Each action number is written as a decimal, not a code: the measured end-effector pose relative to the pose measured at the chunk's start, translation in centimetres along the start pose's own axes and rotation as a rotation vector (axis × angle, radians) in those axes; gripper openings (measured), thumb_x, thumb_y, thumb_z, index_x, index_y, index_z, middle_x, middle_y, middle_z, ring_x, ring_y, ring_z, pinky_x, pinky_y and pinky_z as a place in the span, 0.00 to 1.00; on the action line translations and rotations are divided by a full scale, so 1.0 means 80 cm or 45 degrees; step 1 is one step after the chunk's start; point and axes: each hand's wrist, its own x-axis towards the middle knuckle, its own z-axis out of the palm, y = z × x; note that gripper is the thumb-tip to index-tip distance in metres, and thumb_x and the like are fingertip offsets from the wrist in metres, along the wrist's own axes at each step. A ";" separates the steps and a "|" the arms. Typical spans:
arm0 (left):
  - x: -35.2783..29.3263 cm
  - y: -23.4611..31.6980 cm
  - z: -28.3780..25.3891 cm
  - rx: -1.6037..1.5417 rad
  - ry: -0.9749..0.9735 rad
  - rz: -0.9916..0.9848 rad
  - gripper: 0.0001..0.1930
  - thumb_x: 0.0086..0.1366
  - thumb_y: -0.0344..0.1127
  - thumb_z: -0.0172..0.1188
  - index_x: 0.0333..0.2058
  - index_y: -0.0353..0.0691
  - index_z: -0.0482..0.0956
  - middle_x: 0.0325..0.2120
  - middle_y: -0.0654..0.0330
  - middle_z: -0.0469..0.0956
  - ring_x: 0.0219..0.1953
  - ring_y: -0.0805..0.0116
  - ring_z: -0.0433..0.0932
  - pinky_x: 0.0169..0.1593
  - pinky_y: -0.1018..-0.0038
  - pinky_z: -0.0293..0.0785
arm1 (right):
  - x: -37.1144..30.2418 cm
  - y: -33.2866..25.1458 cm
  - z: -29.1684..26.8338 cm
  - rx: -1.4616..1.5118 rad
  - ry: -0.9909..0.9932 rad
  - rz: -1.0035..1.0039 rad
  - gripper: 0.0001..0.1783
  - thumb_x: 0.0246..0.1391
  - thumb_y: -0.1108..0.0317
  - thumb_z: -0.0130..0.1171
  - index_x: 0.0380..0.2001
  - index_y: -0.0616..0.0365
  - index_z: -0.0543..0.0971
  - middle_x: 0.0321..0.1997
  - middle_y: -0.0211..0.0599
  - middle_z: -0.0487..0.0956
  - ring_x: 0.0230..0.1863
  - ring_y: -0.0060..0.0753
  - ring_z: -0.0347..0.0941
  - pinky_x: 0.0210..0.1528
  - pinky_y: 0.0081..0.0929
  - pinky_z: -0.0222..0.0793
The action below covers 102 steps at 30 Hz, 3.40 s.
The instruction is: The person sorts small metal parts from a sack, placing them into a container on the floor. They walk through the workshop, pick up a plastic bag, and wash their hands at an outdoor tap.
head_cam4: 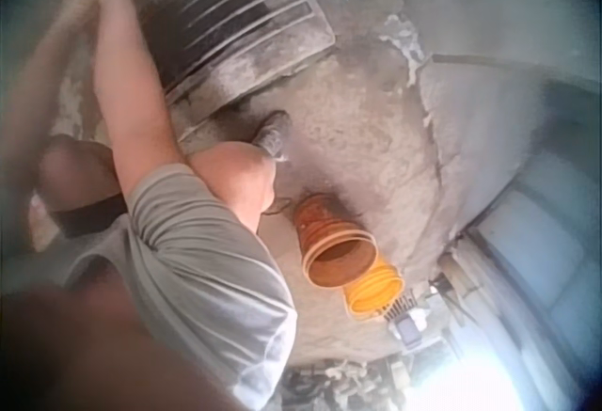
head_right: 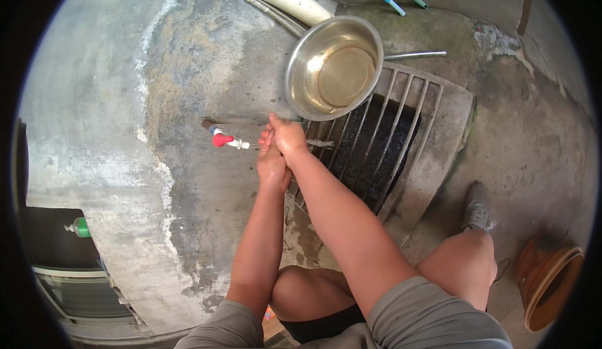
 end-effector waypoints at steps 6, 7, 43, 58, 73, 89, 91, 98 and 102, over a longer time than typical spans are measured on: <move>0.017 0.009 -0.029 1.134 0.143 0.561 0.10 0.69 0.31 0.58 0.43 0.34 0.85 0.35 0.54 0.85 0.35 0.60 0.84 0.42 0.69 0.79 | -0.018 0.045 0.022 -0.956 0.396 -0.448 0.32 0.67 0.46 0.48 0.53 0.70 0.72 0.59 0.66 0.74 0.58 0.64 0.73 0.61 0.48 0.67; 0.018 0.016 -0.033 1.398 0.124 0.674 0.10 0.67 0.31 0.60 0.41 0.33 0.85 0.31 0.51 0.85 0.31 0.57 0.84 0.39 0.67 0.79 | -0.020 0.046 0.022 -1.092 0.277 -0.266 0.41 0.66 0.43 0.46 0.64 0.72 0.62 0.68 0.68 0.65 0.70 0.64 0.61 0.71 0.45 0.56; 0.046 0.103 0.002 0.065 -0.493 -1.054 0.29 0.75 0.55 0.46 0.41 0.28 0.79 0.33 0.47 0.81 0.39 0.51 0.82 0.44 0.63 0.81 | -0.035 0.013 -0.026 0.636 -0.736 0.825 0.30 0.70 0.48 0.49 0.13 0.38 0.56 0.11 0.12 0.52 0.09 0.12 0.44 0.10 0.13 0.38; 0.066 0.033 -0.038 -0.032 -0.015 -0.652 0.24 0.73 0.52 0.53 0.23 0.39 0.68 0.24 0.47 0.76 0.33 0.43 0.80 0.40 0.50 0.81 | -0.042 0.021 0.004 -0.114 -0.163 0.457 0.27 0.67 0.49 0.50 0.15 0.39 0.56 0.13 0.14 0.52 0.10 0.16 0.40 0.12 0.19 0.35; -0.043 0.021 0.046 0.208 -0.037 -0.286 0.25 0.71 0.40 0.58 0.59 0.29 0.67 0.51 0.49 0.75 0.52 0.60 0.77 0.54 0.62 0.77 | -0.014 -0.005 -0.023 -1.894 0.232 -0.884 0.29 0.70 0.44 0.42 0.31 0.56 0.80 0.39 0.44 0.83 0.43 0.50 0.80 0.45 0.46 0.76; -0.053 -0.004 0.003 -0.986 -0.375 -0.705 0.34 0.65 0.61 0.61 0.56 0.39 0.70 0.41 0.59 0.79 0.39 0.62 0.78 0.51 0.61 0.78 | 0.023 0.018 0.022 0.537 -0.159 0.222 0.25 0.71 0.46 0.47 0.20 0.46 0.63 0.16 0.24 0.59 0.16 0.26 0.54 0.17 0.28 0.47; -0.051 -0.006 0.007 -0.983 -0.474 -0.635 0.35 0.63 0.65 0.61 0.54 0.40 0.71 0.39 0.60 0.78 0.38 0.61 0.78 0.51 0.59 0.77 | 0.027 0.017 0.023 0.835 -0.279 0.279 0.25 0.71 0.48 0.48 0.20 0.42 0.57 0.17 0.18 0.50 0.16 0.17 0.43 0.17 0.22 0.35; -0.045 -0.018 0.003 -0.680 -0.160 -0.731 0.32 0.64 0.71 0.56 0.38 0.42 0.74 0.27 0.60 0.76 0.29 0.60 0.78 0.37 0.63 0.80 | 0.025 0.023 0.014 0.584 -0.067 0.284 0.25 0.71 0.49 0.47 0.20 0.44 0.58 0.16 0.19 0.51 0.15 0.20 0.45 0.17 0.22 0.39; -0.046 -0.029 -0.006 0.069 0.060 -0.543 0.33 0.66 0.71 0.54 0.40 0.40 0.75 0.28 0.56 0.80 0.31 0.61 0.80 0.34 0.64 0.80 | 0.026 0.017 0.009 0.595 -0.172 0.344 0.26 0.72 0.46 0.46 0.20 0.43 0.58 0.17 0.20 0.53 0.15 0.20 0.46 0.17 0.22 0.41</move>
